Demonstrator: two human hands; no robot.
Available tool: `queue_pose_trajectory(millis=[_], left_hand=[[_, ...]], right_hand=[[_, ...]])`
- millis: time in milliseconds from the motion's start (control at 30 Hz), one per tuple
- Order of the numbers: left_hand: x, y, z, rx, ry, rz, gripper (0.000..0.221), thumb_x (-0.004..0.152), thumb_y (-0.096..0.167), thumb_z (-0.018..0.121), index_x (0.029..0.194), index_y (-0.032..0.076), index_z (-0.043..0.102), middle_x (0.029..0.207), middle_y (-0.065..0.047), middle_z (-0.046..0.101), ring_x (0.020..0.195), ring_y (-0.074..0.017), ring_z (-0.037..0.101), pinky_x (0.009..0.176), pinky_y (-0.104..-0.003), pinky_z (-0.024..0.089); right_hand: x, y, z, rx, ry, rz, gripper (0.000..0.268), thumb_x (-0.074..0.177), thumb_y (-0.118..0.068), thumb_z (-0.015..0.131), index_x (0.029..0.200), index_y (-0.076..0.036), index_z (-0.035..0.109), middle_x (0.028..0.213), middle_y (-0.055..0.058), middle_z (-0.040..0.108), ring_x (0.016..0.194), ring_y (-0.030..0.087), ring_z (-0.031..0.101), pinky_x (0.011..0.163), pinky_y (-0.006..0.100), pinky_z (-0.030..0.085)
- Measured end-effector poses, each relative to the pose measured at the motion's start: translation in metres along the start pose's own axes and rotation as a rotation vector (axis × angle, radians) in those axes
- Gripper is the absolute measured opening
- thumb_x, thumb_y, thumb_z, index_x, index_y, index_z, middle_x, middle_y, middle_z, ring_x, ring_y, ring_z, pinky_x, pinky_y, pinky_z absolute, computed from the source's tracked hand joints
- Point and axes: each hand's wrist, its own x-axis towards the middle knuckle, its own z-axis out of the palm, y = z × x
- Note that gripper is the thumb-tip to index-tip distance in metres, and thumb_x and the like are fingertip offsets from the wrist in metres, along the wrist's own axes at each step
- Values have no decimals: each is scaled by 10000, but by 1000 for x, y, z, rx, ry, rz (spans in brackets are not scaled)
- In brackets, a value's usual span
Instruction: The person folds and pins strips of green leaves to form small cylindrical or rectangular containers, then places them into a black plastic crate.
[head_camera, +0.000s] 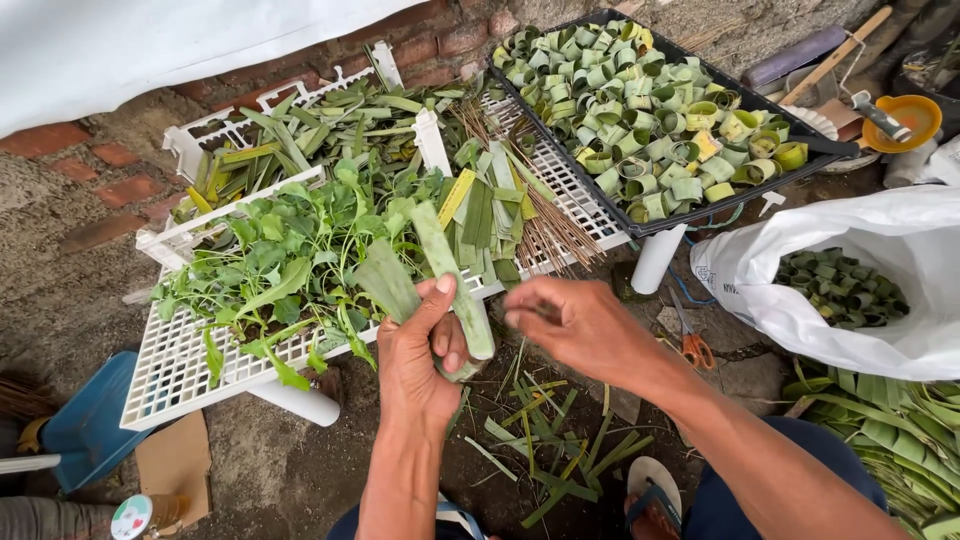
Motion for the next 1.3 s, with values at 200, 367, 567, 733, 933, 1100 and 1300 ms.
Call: queue_pose_trajectory(millis=[200, 367, 567, 733, 933, 1100, 1300], left_hand=[[-4, -18, -8, 187, -124, -169, 164, 860, 38, 838, 952, -67, 750, 417, -39, 504, 250, -82, 394, 270, -220, 316], [-8, -28, -3, 243, -248, -261, 133, 881, 1, 813, 949, -88, 742, 467, -95, 578, 241, -69, 404, 256, -215, 332], [-15, -7, 16, 331, -268, -373, 235, 899, 54, 792, 1068, -81, 700, 674, -231, 702, 229, -82, 377, 234, -194, 291], [-13, -8, 17, 340, -129, -389, 330, 957, 228, 701, 1033, -93, 713, 1085, -292, 816, 263, -90, 419, 238, -199, 326], [-10, -19, 9, 286, -130, 73, 323, 885, -58, 724, 1192, -68, 626, 927, -257, 747, 258, -82, 459, 277, -202, 387], [1, -39, -7, 572, -361, 239, 309, 921, -84, 656, 1205, 20, 716, 1037, -236, 800, 966, -318, 769, 1130, -604, 417], [-13, -17, 13, 669, -395, 275, 346, 922, -82, 658, 1221, 63, 756, 959, -168, 818, 693, -79, 606, 645, -234, 513]], right_hand=[[8, 3, 1, -4, 455, -359, 588, 906, 62, 699, 1463, -66, 561, 1102, 215, 741, 432, 64, 510, 368, 204, 410], [9, 19, -4, -141, 539, -458, 400, 896, 31, 733, 1253, -150, 750, 1265, 131, 724, 1059, 309, 746, 837, 384, 630], [6, 15, -10, -197, 536, -514, 317, 951, 33, 679, 1203, -138, 766, 1160, 94, 721, 753, 163, 627, 646, 285, 519], [3, 18, -5, 3, 367, -547, 361, 980, 70, 643, 1300, -90, 693, 1207, 135, 672, 562, 41, 388, 528, 202, 351], [4, 8, 2, 202, 266, -409, 235, 883, 20, 741, 1099, -46, 808, 943, 196, 811, 717, 168, 710, 703, 335, 580], [6, 7, -4, 439, 243, -71, 377, 820, -2, 822, 1163, 90, 697, 829, 201, 802, 693, 158, 704, 702, 301, 565], [7, 19, -11, 310, 257, -80, 193, 828, -44, 854, 996, 41, 810, 733, 168, 797, 661, 112, 667, 628, 249, 538]])
